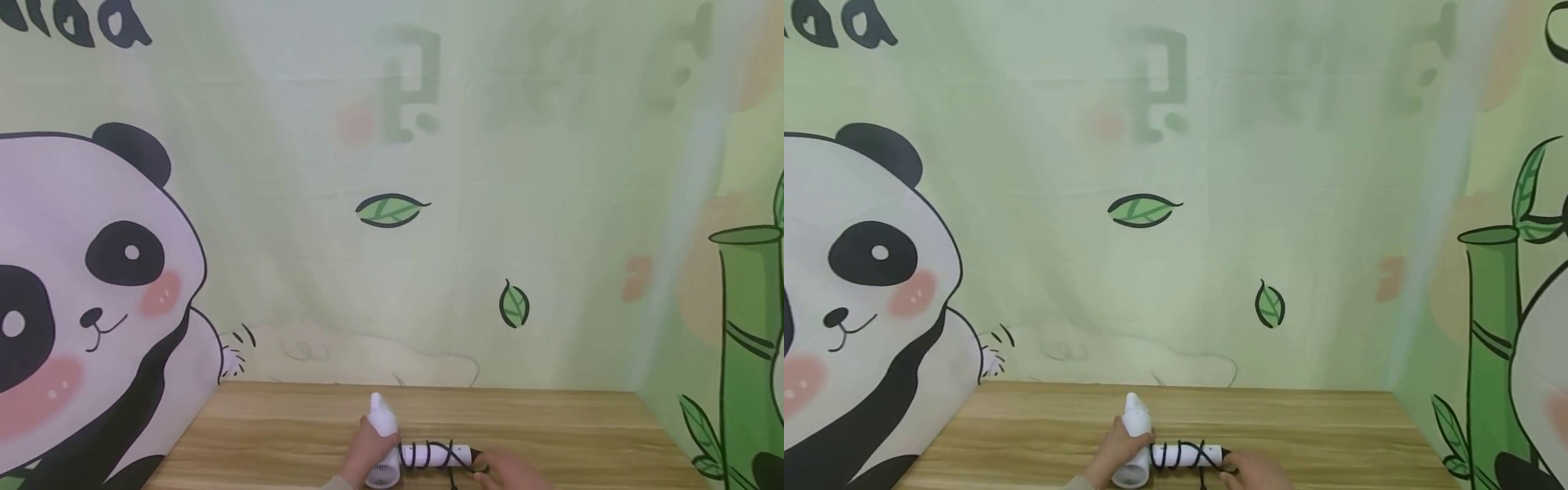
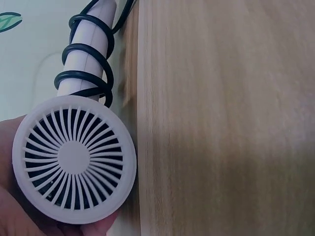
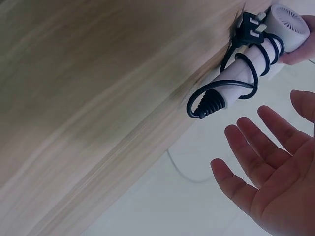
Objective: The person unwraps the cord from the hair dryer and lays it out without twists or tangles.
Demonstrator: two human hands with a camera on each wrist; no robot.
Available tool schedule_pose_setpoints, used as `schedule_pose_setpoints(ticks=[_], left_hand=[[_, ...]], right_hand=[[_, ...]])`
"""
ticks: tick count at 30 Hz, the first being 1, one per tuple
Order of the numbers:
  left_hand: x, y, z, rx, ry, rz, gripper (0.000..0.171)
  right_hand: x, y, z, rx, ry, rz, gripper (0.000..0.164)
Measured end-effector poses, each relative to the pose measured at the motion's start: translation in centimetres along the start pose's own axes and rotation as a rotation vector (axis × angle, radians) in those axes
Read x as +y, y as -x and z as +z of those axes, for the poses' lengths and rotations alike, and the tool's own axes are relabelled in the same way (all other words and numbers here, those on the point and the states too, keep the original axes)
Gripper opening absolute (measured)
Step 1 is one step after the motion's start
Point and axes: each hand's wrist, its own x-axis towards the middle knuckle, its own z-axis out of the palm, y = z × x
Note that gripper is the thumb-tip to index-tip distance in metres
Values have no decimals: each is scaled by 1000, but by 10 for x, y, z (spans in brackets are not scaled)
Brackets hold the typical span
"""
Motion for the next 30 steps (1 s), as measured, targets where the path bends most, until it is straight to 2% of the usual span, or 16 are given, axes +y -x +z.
schedule_pose_setpoints(ticks=[5, 10, 18, 22, 30], left_hand=[[-3, 0, 0, 16, 2, 27, 73], [-5, 0, -1, 14, -16, 36, 73], [-13, -1, -1, -27, 63, 96, 63], [-15, -6, -2, -35, 83, 114, 68], [-1, -5, -14, -51, 133, 122, 64]], right_hand=[[5, 4, -4, 58, 4, -30, 27], [9, 8, -8, 58, 6, -16, 27], [10, 12, -12, 8, -44, 46, 29], [10, 13, -12, -13, -90, 85, 29], [16, 15, -11, 10, -76, 88, 29]])
